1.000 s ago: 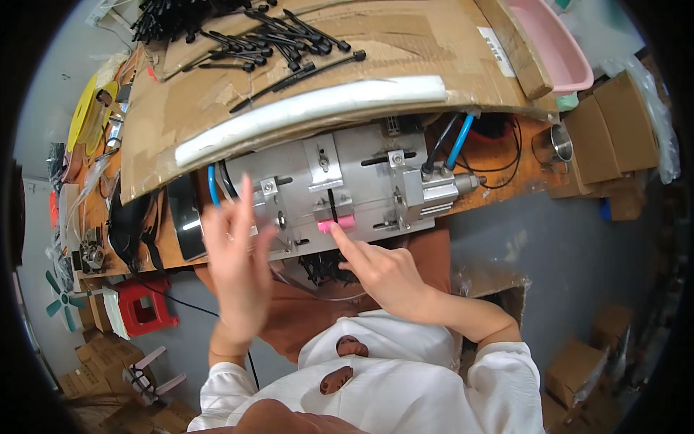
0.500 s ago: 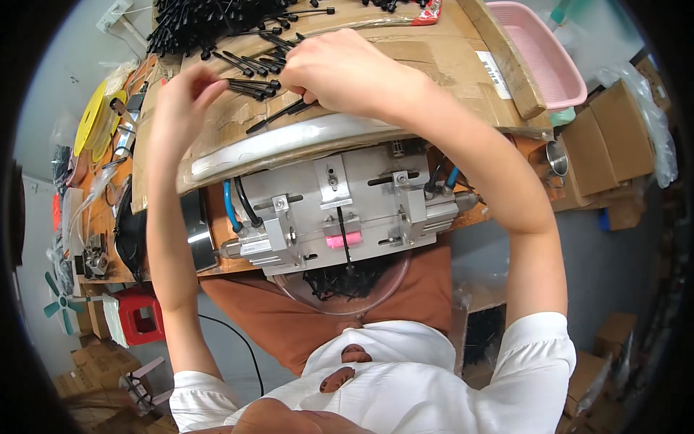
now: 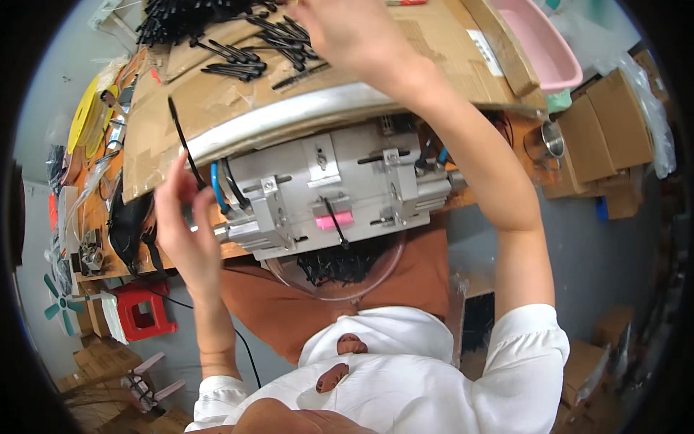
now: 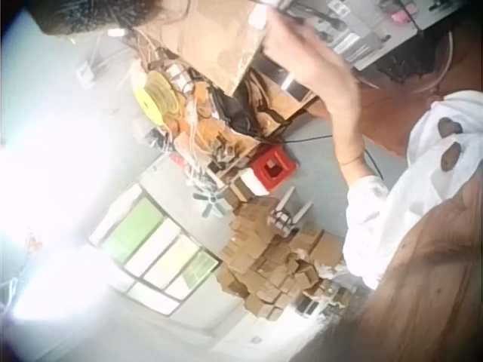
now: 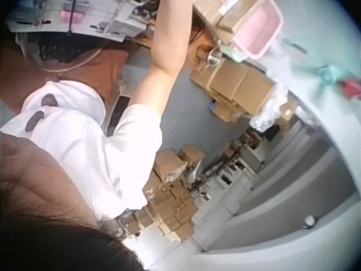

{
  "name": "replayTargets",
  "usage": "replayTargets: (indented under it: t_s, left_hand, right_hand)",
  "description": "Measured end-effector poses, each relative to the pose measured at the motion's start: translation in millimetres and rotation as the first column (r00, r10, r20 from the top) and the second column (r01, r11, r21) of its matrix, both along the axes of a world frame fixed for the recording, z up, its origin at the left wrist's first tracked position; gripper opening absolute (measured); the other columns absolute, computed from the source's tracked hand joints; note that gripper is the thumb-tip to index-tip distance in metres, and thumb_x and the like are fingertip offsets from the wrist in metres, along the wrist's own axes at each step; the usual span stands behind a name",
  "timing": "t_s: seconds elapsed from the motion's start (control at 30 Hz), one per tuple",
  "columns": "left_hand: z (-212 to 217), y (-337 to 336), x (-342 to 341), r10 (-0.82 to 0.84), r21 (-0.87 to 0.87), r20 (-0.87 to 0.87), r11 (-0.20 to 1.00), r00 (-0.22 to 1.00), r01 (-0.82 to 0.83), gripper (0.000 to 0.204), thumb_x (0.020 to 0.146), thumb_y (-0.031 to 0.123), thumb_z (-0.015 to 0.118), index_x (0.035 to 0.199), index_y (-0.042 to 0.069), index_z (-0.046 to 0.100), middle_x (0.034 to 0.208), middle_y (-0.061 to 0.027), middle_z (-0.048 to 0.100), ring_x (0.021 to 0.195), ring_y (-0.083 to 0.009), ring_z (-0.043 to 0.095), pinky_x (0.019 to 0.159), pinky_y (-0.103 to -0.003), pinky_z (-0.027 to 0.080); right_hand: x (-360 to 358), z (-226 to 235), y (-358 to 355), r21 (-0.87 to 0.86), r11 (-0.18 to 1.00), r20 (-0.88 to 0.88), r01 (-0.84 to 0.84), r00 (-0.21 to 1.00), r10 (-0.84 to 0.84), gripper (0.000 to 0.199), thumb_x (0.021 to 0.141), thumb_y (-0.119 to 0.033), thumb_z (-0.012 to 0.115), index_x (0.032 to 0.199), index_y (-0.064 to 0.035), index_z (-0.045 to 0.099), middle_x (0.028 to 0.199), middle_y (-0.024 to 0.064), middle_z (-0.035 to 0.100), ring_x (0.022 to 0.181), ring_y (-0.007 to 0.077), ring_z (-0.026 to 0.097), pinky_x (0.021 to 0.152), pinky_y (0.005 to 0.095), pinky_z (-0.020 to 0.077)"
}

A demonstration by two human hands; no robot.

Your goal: The person picks up a cable tie from a pile on a cardboard surface, places it into a machine, and processes it. They repeat this cycle, occasionally moving cable ties aside to reach others, and then drop the finished items into a container below.

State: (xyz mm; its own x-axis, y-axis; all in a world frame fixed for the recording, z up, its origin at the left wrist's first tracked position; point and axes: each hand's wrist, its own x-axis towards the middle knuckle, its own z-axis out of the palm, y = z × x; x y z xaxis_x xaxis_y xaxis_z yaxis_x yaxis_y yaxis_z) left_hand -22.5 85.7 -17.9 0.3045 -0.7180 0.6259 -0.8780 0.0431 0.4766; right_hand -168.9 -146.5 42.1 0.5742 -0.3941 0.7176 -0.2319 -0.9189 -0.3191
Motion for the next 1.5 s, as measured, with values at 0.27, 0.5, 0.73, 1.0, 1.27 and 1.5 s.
replayTargets:
  t_s: [0.27, 0.5, 0.73, 1.0, 1.27, 1.5]
  left_hand:
    - [-67.3, 37.6, -111.6, -0.194, 0.377, 0.186, 0.919, 0.963, 0.113, 0.064, 0.075, -0.003, 0.058, 0.136, -0.009, 0.04, 0.099, -0.0122, 0.052, 0.087, -0.024, 0.051, 0.079, -0.033, 0.044]
    - [-69.0, 30.3, -120.8, -0.177, 0.447, 0.295, 0.894, 0.939, 0.028, 0.066, 0.074, -0.003, 0.056, 0.137, -0.01, 0.038, 0.099, -0.0112, 0.052, 0.09, -0.0237, 0.051, 0.08, -0.031, 0.045]
    - [-67.5, 33.0, -120.0, -0.186, 0.488, 0.263, 0.872, 0.947, 0.036, 0.064, 0.075, -0.003, 0.055, 0.136, -0.01, 0.039, 0.103, -0.0122, 0.052, 0.094, -0.0257, 0.051, 0.083, -0.033, 0.045]
    - [-56.9, 57.1, -109.6, -0.066, 0.416, 0.034, 0.908, 0.997, 0.046, 0.078, 0.067, -0.006, 0.072, 0.139, 0.0, 0.042, 0.114, -0.0115, 0.053, 0.098, -0.0283, 0.046, 0.084, -0.037, 0.043]
    - [-47.8, 51.8, -96.7, -0.066, 0.431, 0.006, 0.901, 0.998, 0.057, 0.078, 0.067, -0.004, 0.073, 0.139, 0.001, 0.043, 0.111, -0.0116, 0.053, 0.095, -0.0275, 0.046, 0.082, -0.036, 0.042]
    - [27.5, -77.6, -19.1, -0.041, 0.043, 0.267, 0.999, 0.963, 0.031, 0.028, 0.081, 0.006, 0.066, 0.106, -0.002, 0.057, 0.094, -0.0152, 0.052, 0.085, -0.0306, 0.053, 0.073, -0.04, 0.044]
  right_hand:
    - [-56.4, 6.4, 28.4, 0.719, 0.467, 0.526, -0.515, 0.842, 0.118, 0.019, 0.089, -0.004, 0.062, 0.105, 0.0037, 0.055, 0.082, 0.0075, 0.062, 0.061, 0.009, 0.056, 0.049, 0.0178, 0.0435]
    - [-98.0, 3.9, 69.8, 0.579, 0.749, 0.452, -0.323, 0.891, 0.035, 0.011, 0.092, -0.006, 0.056, 0.099, 0.0016, 0.059, 0.093, 0.0146, 0.068, 0.078, 0.0196, 0.064, 0.057, 0.0239, 0.0467]
    - [-114.3, -73.0, 138.4, 0.299, 0.954, 0.15, -0.018, 0.988, -0.028, 0.047, 0.072, 0.009, 0.07, 0.117, 0.0055, 0.057, 0.093, 0.0132, 0.067, 0.069, 0.0153, 0.063, 0.057, 0.0282, 0.0513]
    - [-95.9, -139.5, 193.7, 0.364, 0.931, -0.216, 0.027, 0.975, 0.056, 0.068, 0.071, -0.001, 0.073, 0.134, 0.0029, 0.047, 0.069, 0.0072, 0.06, 0.057, 0.0195, 0.059, 0.052, 0.0316, 0.047]
    - [-88.6, -133.9, 193.4, 0.384, 0.921, -0.259, 0.062, 0.965, 0.043, 0.068, 0.073, -0.006, 0.073, 0.136, -0.0002, 0.047, 0.071, 0.0066, 0.062, 0.058, 0.0198, 0.061, 0.05, 0.0318, 0.0463]
    - [-79.9, -54.0, 120.0, -0.047, 0.996, -0.203, 0.074, 0.976, -0.082, 0.041, 0.076, -0.004, 0.068, 0.116, -0.0018, 0.062, 0.07, 0.0045, 0.059, 0.059, 0.0143, 0.059, 0.05, 0.0296, 0.0469]
